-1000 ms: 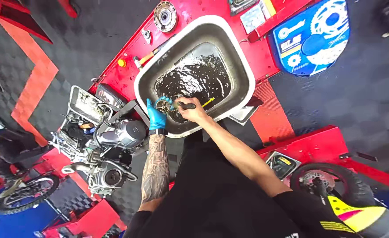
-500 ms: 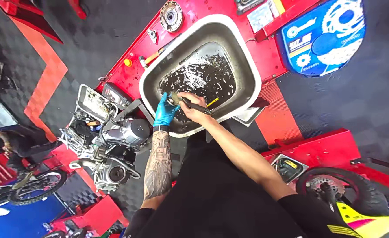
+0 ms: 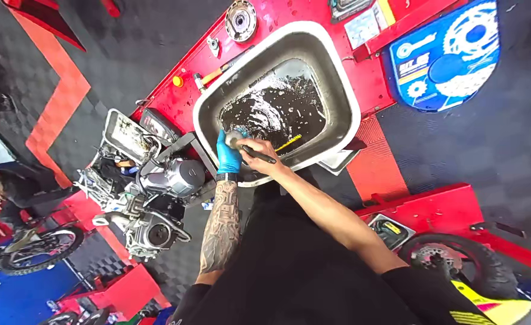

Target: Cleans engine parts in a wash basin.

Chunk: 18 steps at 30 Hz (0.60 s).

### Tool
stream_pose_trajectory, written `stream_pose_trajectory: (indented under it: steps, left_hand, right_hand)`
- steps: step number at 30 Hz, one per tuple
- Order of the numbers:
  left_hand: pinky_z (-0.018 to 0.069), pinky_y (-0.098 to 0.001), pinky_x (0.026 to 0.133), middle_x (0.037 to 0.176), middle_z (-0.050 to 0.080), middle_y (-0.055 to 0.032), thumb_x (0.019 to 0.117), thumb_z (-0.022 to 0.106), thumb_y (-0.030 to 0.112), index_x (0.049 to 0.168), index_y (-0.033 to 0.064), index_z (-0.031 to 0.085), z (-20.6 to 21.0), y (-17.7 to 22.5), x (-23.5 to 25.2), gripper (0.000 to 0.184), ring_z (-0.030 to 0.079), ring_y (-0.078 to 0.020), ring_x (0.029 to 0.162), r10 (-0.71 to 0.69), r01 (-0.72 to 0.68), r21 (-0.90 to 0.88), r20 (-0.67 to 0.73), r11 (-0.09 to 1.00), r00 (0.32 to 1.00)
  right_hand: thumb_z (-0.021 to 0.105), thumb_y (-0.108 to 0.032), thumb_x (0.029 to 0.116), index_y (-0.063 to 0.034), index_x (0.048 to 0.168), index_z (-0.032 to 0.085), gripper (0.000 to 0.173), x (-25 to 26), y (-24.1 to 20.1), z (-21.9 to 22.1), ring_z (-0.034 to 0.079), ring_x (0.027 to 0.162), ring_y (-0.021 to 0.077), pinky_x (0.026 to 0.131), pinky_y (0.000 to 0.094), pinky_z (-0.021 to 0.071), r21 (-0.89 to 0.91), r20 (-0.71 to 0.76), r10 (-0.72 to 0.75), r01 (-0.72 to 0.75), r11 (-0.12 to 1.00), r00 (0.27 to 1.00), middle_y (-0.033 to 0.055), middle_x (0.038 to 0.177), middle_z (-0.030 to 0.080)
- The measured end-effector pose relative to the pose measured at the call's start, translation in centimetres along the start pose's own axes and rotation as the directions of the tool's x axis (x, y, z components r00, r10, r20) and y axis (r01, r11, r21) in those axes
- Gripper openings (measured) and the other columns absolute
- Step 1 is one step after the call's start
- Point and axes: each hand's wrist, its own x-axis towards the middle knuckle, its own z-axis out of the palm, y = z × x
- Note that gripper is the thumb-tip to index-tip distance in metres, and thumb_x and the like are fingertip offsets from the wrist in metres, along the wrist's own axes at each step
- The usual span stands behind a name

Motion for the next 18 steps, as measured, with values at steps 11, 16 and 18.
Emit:
stream_pose_trajectory:
  steps: [11, 16, 18]
  left_hand:
    - [0.0553, -0.04, 0.094, 0.117, 0.07, -0.0067, 0.1119, 0.028, 0.034, 0.135, 0.0119, 0.063, -1.9, -0.2, 1.6, 0.047, 0.066, -0.0174, 0.106, 0.044, -0.114, 0.45, 0.163, 0.885, 0.986]
    - [0.0593, -0.0467, 0.079, 0.109, 0.07, -0.0145, 0.1122, 0.014, 0.046, 0.129, 0.0063, 0.06, -2.3, -1.0, 0.7, 0.063, 0.069, -0.0258, 0.095, -0.048, 0.041, 0.319, 0.012, 0.947, 0.999]
    - [0.0584, -0.0461, 0.081, 0.113, 0.068, -0.0137, 0.1117, 0.013, 0.05, 0.133, 0.0077, 0.057, -2.6, -1.3, 0.4, 0.064, 0.067, -0.0243, 0.099, -0.063, 0.059, 0.315, 0.003, 0.947, 0.998]
  right_hand:
    - [0.067, -0.012, 0.096, -0.0097, 0.12, 0.075, 0.025, -0.1, -1.3, 2.5, 0.072, 0.099, 0.0153, 0.092, 0.0357, 0.0597, 0.02, -0.195, -0.057, 0.062, 0.998, 0.979, 0.0045, 0.108, 0.077]
    - [0.068, -0.017, 0.0955, -0.0163, 0.121, 0.074, 0.026, 0.3, 1.1, 0.5, 0.072, 0.096, 0.0144, 0.088, 0.0393, 0.061, -0.024, -0.108, 0.066, -0.069, 0.997, 0.992, 0.003, 0.107, 0.076]
    - [0.068, -0.018, 0.0957, -0.0169, 0.122, 0.074, 0.027, 0.8, 0.4, 0.7, 0.072, 0.095, 0.0156, 0.087, 0.041, 0.0607, -0.015, -0.108, 0.097, -0.099, 0.995, 0.989, 0.0036, 0.107, 0.076]
